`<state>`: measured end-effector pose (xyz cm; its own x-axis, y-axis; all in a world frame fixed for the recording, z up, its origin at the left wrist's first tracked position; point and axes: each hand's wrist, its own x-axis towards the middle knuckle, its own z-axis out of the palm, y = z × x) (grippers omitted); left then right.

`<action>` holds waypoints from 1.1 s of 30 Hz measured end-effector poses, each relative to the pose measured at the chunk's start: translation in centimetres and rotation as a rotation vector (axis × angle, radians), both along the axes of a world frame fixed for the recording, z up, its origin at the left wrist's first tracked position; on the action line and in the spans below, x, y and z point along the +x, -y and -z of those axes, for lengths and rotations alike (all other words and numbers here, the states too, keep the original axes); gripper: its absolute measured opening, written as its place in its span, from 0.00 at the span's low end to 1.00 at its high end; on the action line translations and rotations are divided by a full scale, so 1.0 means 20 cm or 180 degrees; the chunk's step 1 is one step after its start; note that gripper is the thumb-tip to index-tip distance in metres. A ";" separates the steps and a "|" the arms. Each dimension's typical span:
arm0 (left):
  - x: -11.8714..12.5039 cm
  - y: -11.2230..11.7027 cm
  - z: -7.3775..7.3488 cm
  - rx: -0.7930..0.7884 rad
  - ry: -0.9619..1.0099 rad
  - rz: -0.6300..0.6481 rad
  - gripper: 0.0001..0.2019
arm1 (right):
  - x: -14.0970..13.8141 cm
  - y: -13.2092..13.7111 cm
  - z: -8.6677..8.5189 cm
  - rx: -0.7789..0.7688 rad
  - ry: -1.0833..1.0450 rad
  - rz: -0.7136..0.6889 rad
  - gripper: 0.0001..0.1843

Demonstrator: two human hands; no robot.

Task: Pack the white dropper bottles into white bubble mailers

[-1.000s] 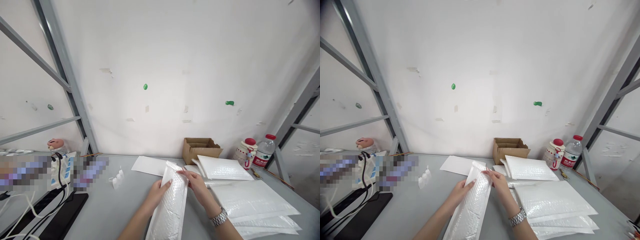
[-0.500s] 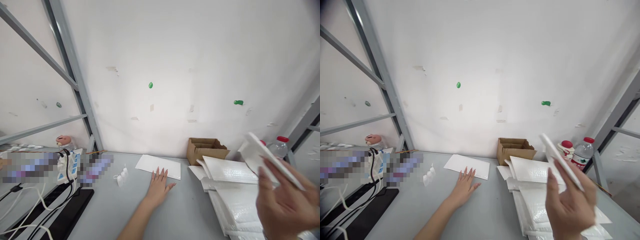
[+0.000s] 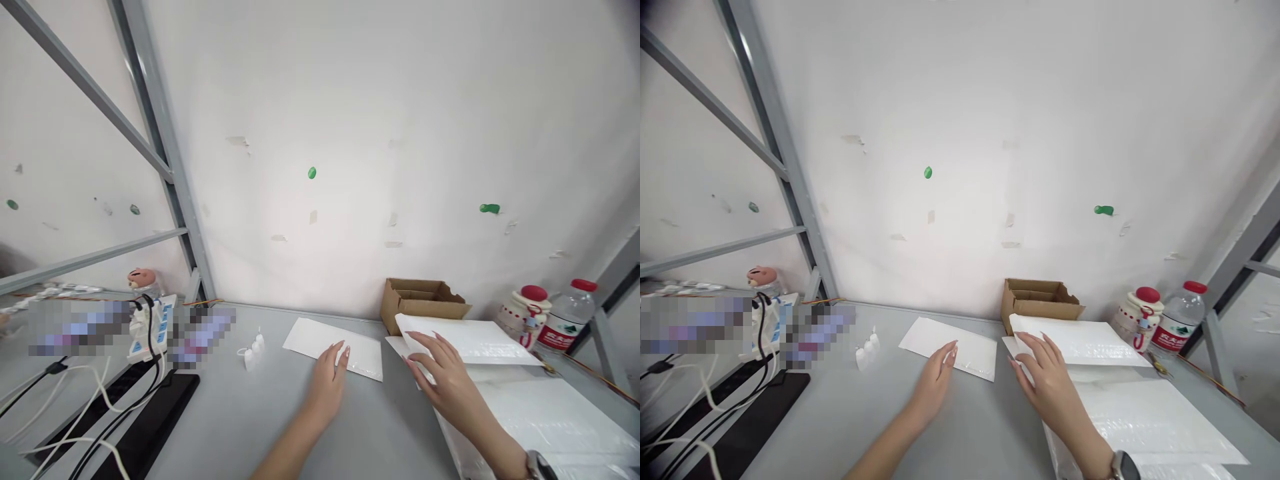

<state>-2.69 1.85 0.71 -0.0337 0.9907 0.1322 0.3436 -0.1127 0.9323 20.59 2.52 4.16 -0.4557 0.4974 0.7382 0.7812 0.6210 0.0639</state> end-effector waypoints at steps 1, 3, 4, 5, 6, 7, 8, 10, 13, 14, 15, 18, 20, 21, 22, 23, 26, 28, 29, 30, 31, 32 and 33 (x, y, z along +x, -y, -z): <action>-0.01 -0.01 0.00 0.0087 0.0114 -0.0126 0.26 | -0.06 0.00 0.00 -0.0056 -0.0047 -0.0028 0.05; -0.02 -0.03 0.00 0.0295 0.0247 -0.0344 0.23 | -0.18 -0.01 0.03 -0.0328 -0.0064 -0.0115 0.07; -0.03 -0.04 0.00 0.0382 0.0284 -0.0430 0.22 | -0.25 -0.02 0.06 -0.0488 -0.0047 -0.0158 0.08; -0.03 -0.05 0.00 0.0446 0.0310 -0.0503 0.21 | -0.31 -0.04 0.09 -0.0678 0.0006 -0.0164 0.09; -0.04 -0.05 0.00 0.0485 0.0325 -0.0565 0.21 | -0.36 -0.05 0.12 -0.0874 0.0073 -0.0106 0.11; -0.04 -0.06 0.01 0.0501 0.0329 -0.0613 0.20 | -0.41 -0.07 0.15 -0.1072 0.0146 -0.0002 0.12; -0.05 -0.07 0.01 0.0502 0.0324 -0.0652 0.20 | -0.46 -0.09 0.17 -0.1283 0.0238 0.0117 0.15; -0.05 -0.08 0.02 0.0490 0.0286 -0.0697 0.20 | -0.51 -0.12 0.20 -0.1605 0.0389 0.0336 0.17; -0.05 -0.09 0.03 0.0451 0.0196 -0.0713 0.19 | -0.54 -0.15 0.21 -0.1700 0.0528 0.0487 0.13; -0.05 -0.09 0.03 0.0444 0.0162 -0.0706 0.19 | -0.54 -0.15 0.21 -0.1626 0.0569 0.0506 0.11; -0.05 -0.09 0.03 0.0442 0.0130 -0.0689 0.19 | -0.54 -0.15 0.21 -0.1524 0.0623 0.0518 0.10; -0.04 -0.08 0.03 0.0471 0.0065 -0.0649 0.18 | -0.52 -0.14 0.24 -0.1168 0.0876 0.0513 0.07; -0.04 -0.08 0.03 0.0536 0.0056 -0.0687 0.17 | -0.51 -0.13 0.26 -0.1008 0.1081 0.0489 0.06; -0.04 -0.08 0.03 0.0586 0.0057 -0.0734 0.17 | -0.51 -0.13 0.27 -0.0963 0.1166 0.0474 0.07; -0.04 -0.08 0.03 0.0637 0.0056 -0.0799 0.17 | -0.50 -0.13 0.27 -0.0933 0.1216 0.0465 0.08; -0.05 -0.08 0.02 0.0680 0.0049 -0.0887 0.17 | -0.50 -0.13 0.27 -0.0913 0.1217 0.0456 0.10; -0.07 -0.07 -0.01 0.0704 0.0014 -0.1262 0.17 | -0.46 -0.13 0.24 -0.0895 0.0761 0.0411 0.15; -0.08 -0.06 -0.03 0.0663 0.0044 -0.1538 0.19 | -0.43 -0.12 0.19 -0.0989 0.0016 0.0319 0.15; -0.08 -0.06 -0.04 0.0629 0.0110 -0.1658 0.22 | -0.41 -0.11 0.16 -0.1110 -0.0429 0.0269 0.14; -0.09 -0.06 -0.05 0.0576 0.0219 -0.1758 0.24 | -0.39 -0.09 0.13 -0.1279 -0.0883 0.0236 0.14; -0.09 -0.06 -0.05 0.0496 0.0361 -0.1843 0.27 | -0.37 -0.08 0.10 -0.1489 -0.1307 0.0208 0.14; -0.09 -0.07 -0.06 0.0390 0.0539 -0.1890 0.31 | -0.36 -0.06 0.08 -0.1733 -0.1684 0.0169 0.15; -0.10 -0.07 -0.07 0.0262 0.0761 -0.1865 0.33 | -0.34 -0.04 0.06 -0.1994 -0.2004 0.0106 0.16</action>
<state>-4.68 3.28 2.01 -0.6050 0.7857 0.1288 0.1533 -0.0437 0.9872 13.73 3.27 2.96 -0.0352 0.8999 0.4347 0.5752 0.3740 -0.7275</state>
